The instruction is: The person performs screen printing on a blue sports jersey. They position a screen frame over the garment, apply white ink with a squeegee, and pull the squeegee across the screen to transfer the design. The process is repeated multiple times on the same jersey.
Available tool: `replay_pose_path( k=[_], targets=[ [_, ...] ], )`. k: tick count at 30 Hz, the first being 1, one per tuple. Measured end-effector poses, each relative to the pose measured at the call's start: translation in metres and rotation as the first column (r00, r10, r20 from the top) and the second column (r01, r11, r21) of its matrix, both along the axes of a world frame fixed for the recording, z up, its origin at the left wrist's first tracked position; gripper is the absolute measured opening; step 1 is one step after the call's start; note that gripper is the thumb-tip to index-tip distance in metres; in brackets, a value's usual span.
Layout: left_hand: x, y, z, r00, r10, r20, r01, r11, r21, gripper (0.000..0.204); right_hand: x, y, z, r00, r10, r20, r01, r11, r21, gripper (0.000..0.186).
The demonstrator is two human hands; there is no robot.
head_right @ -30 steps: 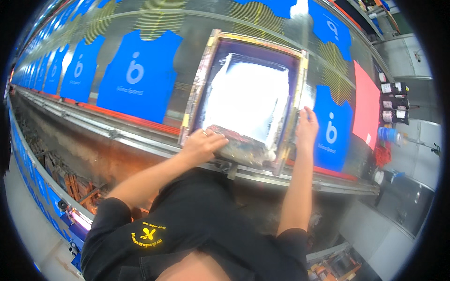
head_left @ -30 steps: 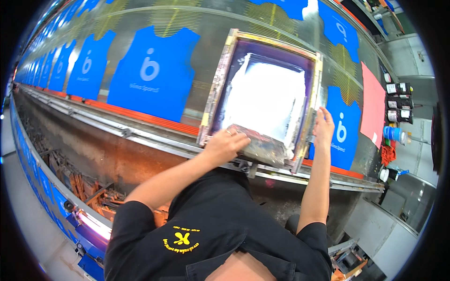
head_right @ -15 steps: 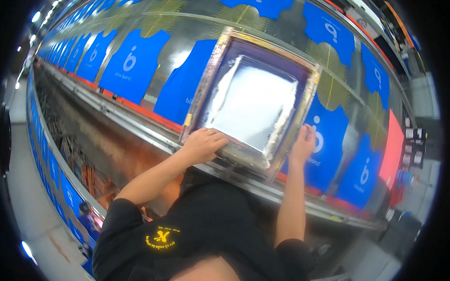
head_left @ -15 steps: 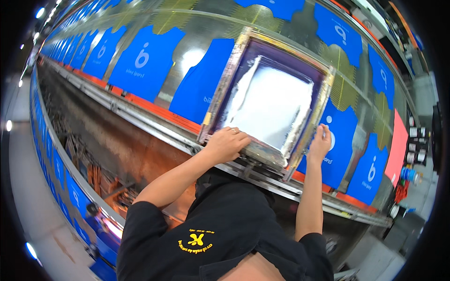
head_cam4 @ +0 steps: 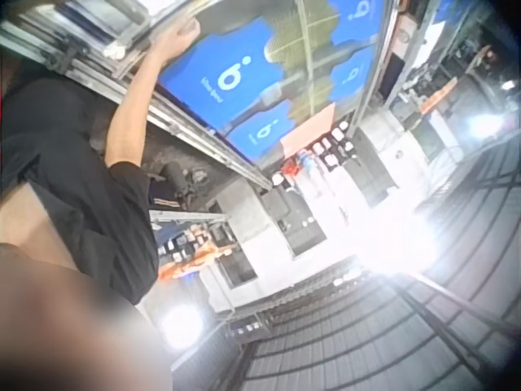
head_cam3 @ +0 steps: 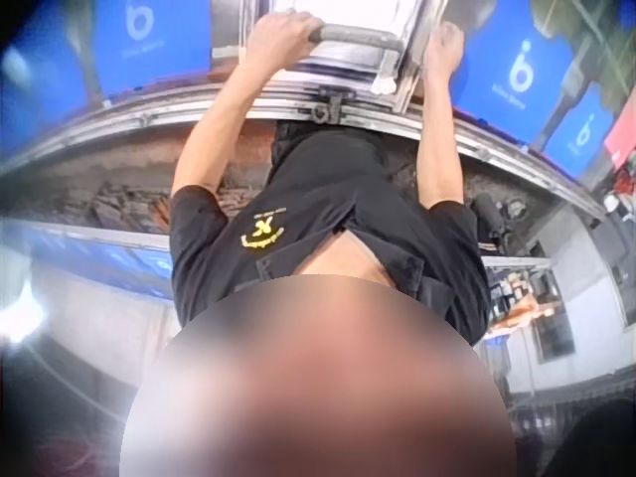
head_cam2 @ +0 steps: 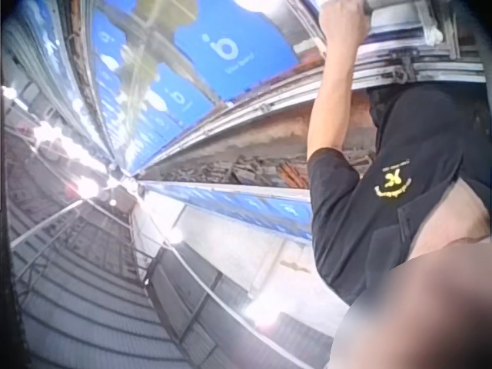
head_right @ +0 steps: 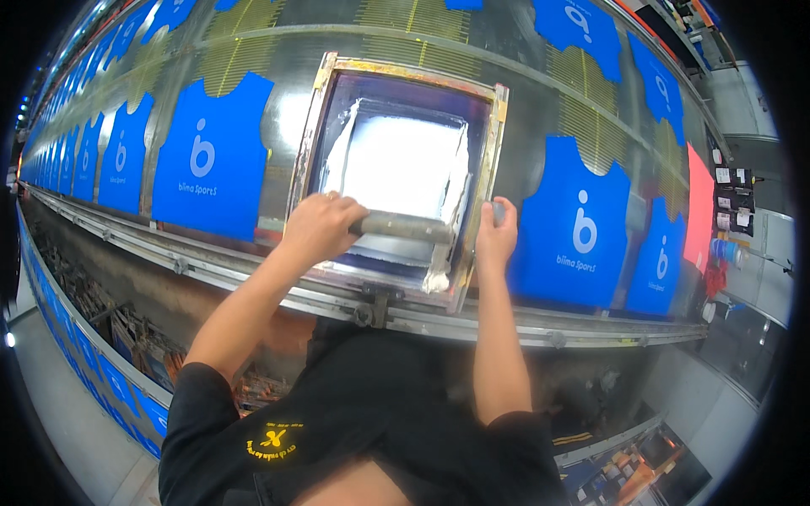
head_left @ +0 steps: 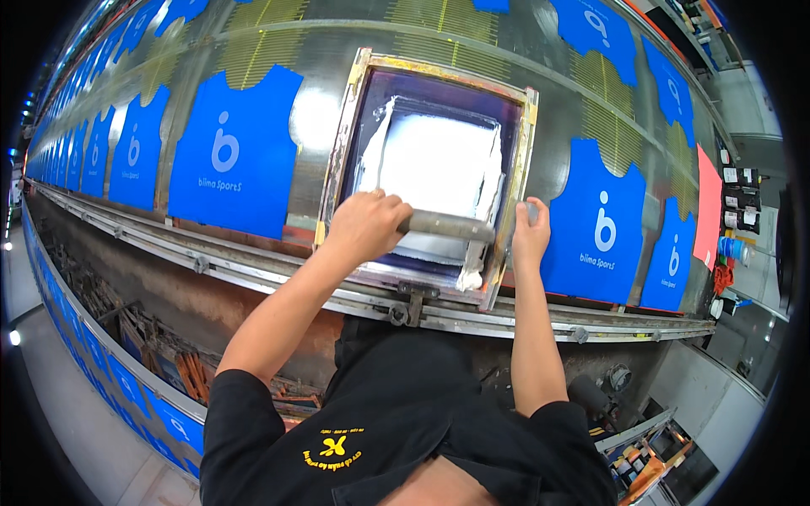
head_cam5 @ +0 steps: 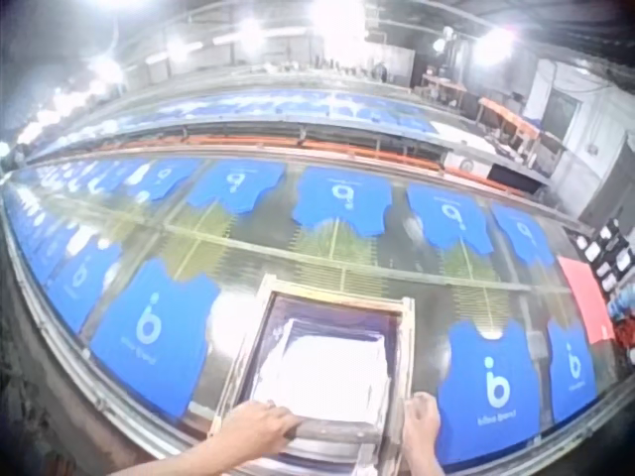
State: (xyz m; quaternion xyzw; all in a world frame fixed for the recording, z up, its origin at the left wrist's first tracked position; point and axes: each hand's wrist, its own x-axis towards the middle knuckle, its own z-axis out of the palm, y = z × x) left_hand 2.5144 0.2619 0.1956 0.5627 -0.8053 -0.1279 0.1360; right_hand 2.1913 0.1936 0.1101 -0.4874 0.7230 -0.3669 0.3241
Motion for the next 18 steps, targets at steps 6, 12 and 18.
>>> replay_pose_path(
  k=[6, 12, 18],
  targets=[
    [0.011, -0.147, 0.007, 0.994, -0.021, 0.104, 0.007, 0.990, 0.141, 0.024, -0.002, 0.000, 0.004, 0.997, 0.007, -0.080, 0.003, 0.992, 0.126, 0.034],
    [0.024, -0.227, -0.005, 0.990, -0.004, 0.141, -0.018, 0.988, 0.154, 0.033, 0.000, -0.006, 0.008, 0.997, -0.043, -0.069, 0.050, 0.993, 0.105, 0.043],
    [0.024, -0.235, -0.015, 0.975, -0.017, 0.222, -0.019, 0.987, 0.158, 0.038, 0.049, -0.130, 0.061, 0.794, 0.283, -0.538, -0.520, 0.776, -0.358, 0.056]
  ],
)
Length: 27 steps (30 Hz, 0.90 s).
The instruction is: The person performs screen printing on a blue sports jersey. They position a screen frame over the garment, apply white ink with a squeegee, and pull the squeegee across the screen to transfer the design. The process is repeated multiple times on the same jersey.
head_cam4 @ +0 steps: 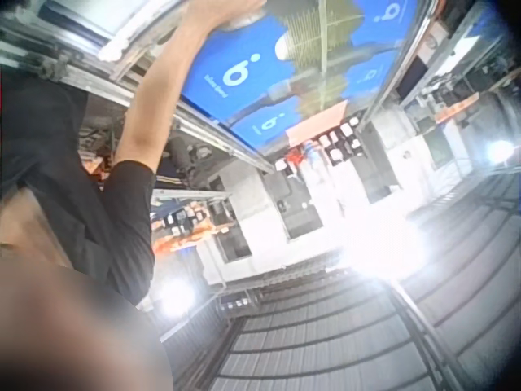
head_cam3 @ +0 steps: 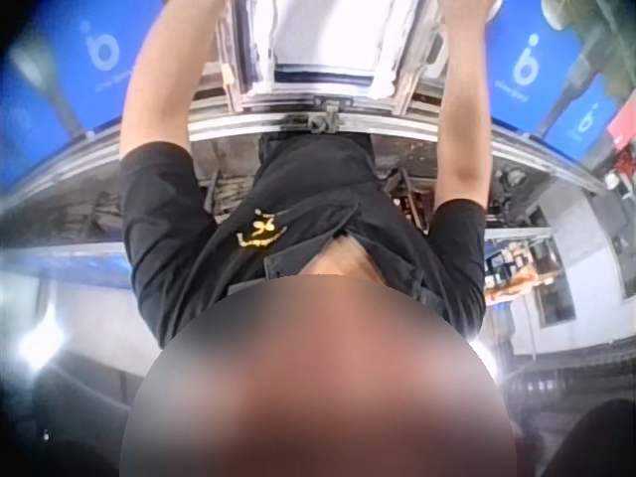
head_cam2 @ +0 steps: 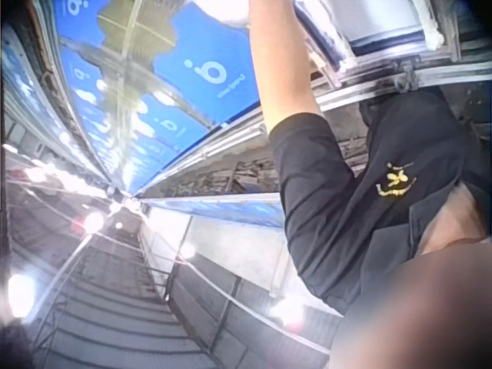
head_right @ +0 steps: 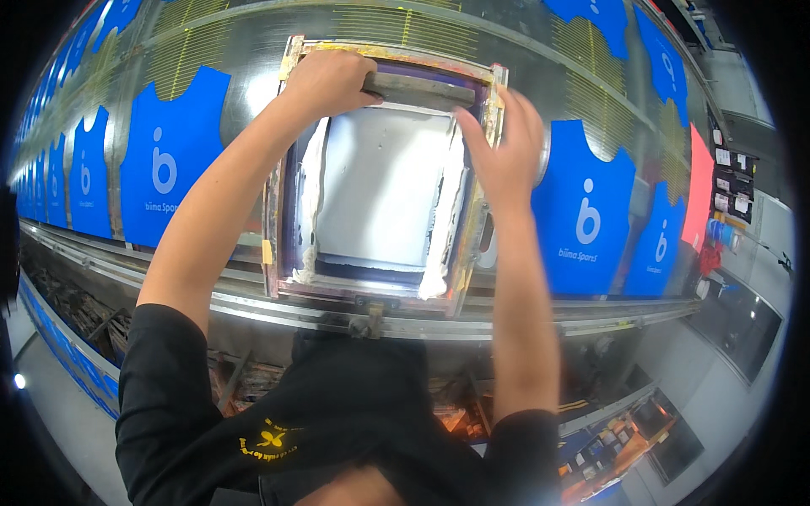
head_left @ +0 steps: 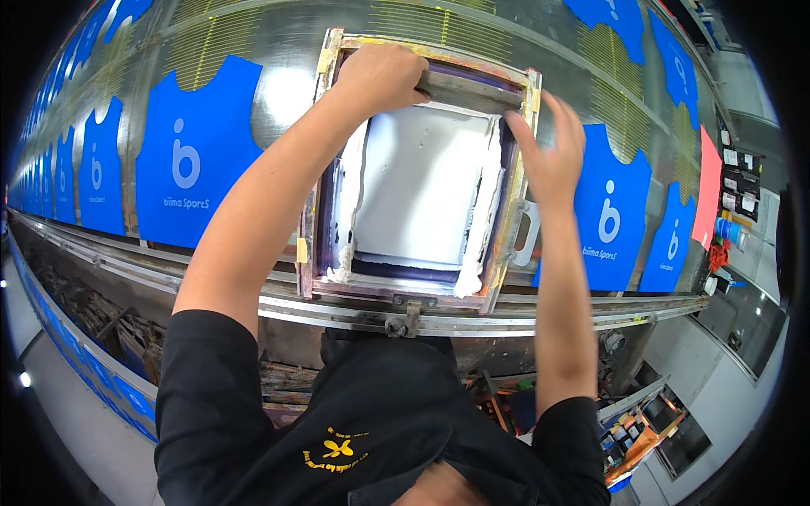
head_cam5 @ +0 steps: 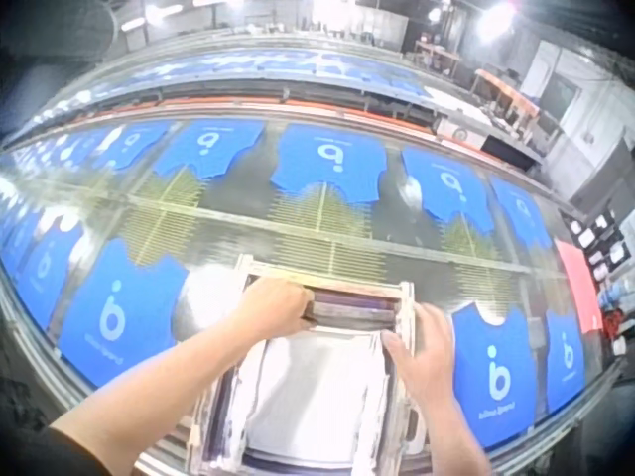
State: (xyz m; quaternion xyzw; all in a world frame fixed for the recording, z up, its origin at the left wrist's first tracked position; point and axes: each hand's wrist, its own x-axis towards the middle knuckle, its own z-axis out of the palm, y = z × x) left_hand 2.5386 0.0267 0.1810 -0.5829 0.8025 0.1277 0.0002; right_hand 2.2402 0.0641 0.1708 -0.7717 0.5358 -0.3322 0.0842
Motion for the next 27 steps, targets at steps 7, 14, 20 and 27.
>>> replay_pose_path(
  k=[7, 14, 20, 27],
  targets=[
    [-0.008, 0.014, -0.009, 0.994, 0.108, -0.016, -0.108, 0.994, -0.017, 0.033, 0.061, -0.046, 0.001, 0.886, 0.258, -0.386, -0.083, 0.907, 0.414, 0.042],
    [-0.026, 0.186, -0.027, 0.989, 0.074, -0.128, -0.093, 0.985, -0.143, 0.014, 0.031, 0.115, -0.012, 0.908, 0.328, -0.260, -0.287, 0.940, 0.185, 0.032],
    [-0.050, 0.326, -0.015, 0.984, 0.118, -0.133, -0.137, 0.979, -0.148, 0.035, 0.015, 0.252, -0.005, 0.954, 0.259, -0.148, -0.227, 0.952, 0.205, 0.046],
    [-0.039, 0.356, 0.041, 0.974, 0.027, -0.227, -0.001, 0.994, 0.113, 0.052, -0.001, 0.274, 0.045, 0.918, 0.391, -0.074, -0.317, 0.832, 0.456, 0.045]
  ],
)
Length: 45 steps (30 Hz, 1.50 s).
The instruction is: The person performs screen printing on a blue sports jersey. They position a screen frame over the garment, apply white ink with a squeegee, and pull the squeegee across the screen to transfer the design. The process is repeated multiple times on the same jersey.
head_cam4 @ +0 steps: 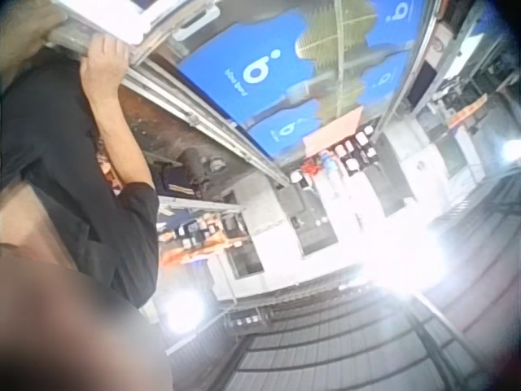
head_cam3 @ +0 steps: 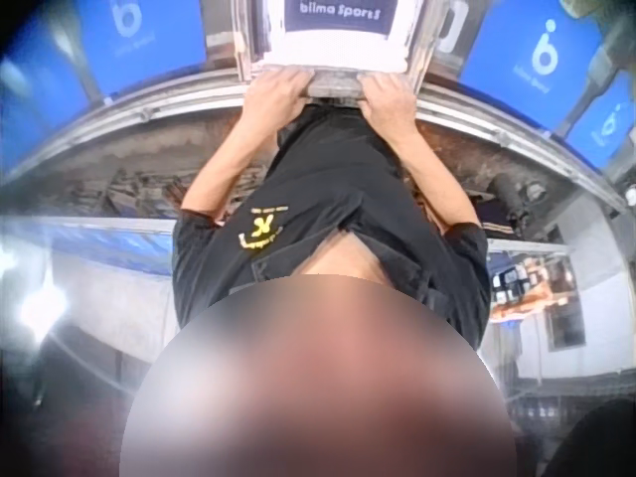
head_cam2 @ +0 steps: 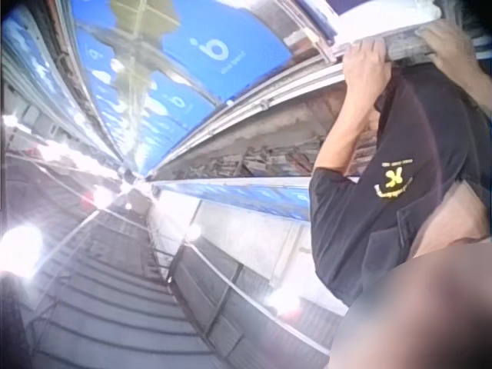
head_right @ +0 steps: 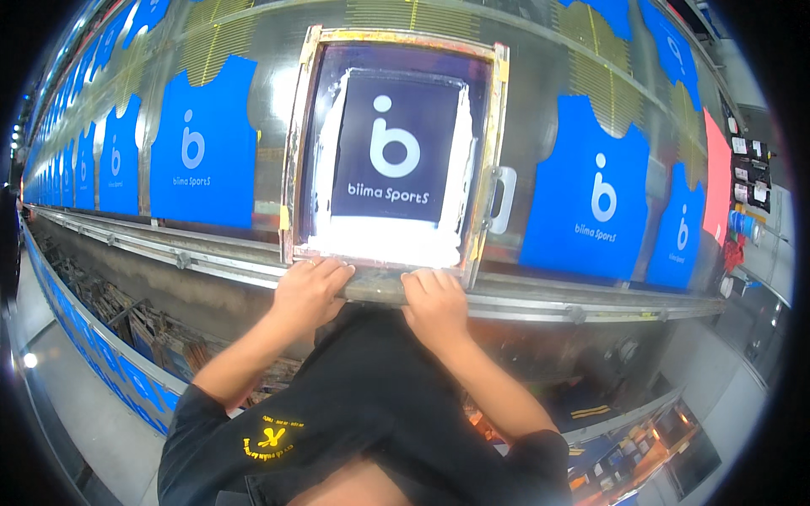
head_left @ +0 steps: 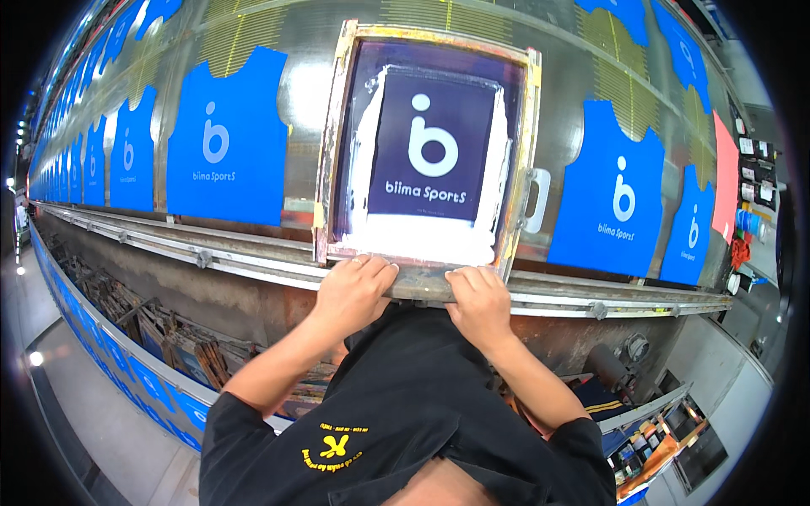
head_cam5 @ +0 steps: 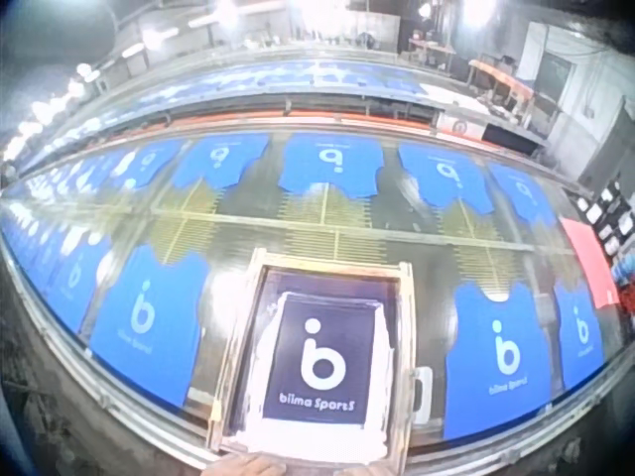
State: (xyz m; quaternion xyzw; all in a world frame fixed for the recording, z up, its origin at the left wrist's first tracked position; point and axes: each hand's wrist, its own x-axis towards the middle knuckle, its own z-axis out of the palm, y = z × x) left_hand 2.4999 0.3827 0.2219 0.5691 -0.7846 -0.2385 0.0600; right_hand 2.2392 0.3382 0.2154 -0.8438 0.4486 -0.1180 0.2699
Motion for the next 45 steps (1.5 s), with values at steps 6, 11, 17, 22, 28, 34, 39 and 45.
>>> replay_pose_path(
  k=[6, 11, 17, 22, 28, 34, 39, 45],
  targets=[
    [0.033, -0.216, -0.017, 0.991, -0.080, 0.106, 0.081, 0.997, -0.008, 0.046, 0.023, -0.181, -0.015, 0.998, -0.032, -0.058, 0.024, 0.991, -0.134, 0.042],
    [0.046, -0.365, -0.019, 0.989, -0.004, 0.147, 0.009, 1.000, -0.028, 0.053, 0.051, -0.327, -0.028, 0.978, -0.203, -0.041, 0.200, 0.977, -0.079, 0.046],
    [0.040, -0.313, -0.060, 0.997, 0.039, 0.073, -0.022, 0.974, -0.223, 0.044, 0.038, -0.277, -0.063, 0.986, -0.131, -0.106, 0.112, 0.979, -0.172, 0.042],
    [0.018, -0.149, -0.046, 0.995, 0.047, 0.090, -0.024, 0.970, -0.240, 0.033, 0.028, -0.122, -0.039, 0.995, -0.095, -0.006, 0.092, 0.982, -0.165, 0.038],
    [0.026, -0.191, -0.029, 0.996, -0.007, 0.094, 0.005, 1.000, 0.025, 0.042, 0.021, -0.166, -0.032, 1.000, 0.006, -0.003, -0.006, 0.999, -0.036, 0.040],
    [0.039, -0.358, -0.029, 0.981, 0.064, 0.184, -0.049, 0.995, -0.083, 0.050, 0.044, -0.329, -0.048, 0.987, -0.082, 0.139, 0.121, 0.946, -0.300, 0.046],
    [0.031, -0.303, -0.052, 0.987, 0.075, 0.143, -0.043, 0.975, -0.219, 0.037, 0.037, -0.275, -0.069, 0.995, -0.101, -0.007, 0.093, 0.945, -0.314, 0.045],
    [0.012, -0.126, -0.045, 0.998, 0.036, 0.043, -0.025, 0.975, -0.222, 0.032, 0.016, -0.097, -0.046, 0.996, -0.068, 0.057, 0.078, 0.975, -0.208, 0.037]
  ],
)
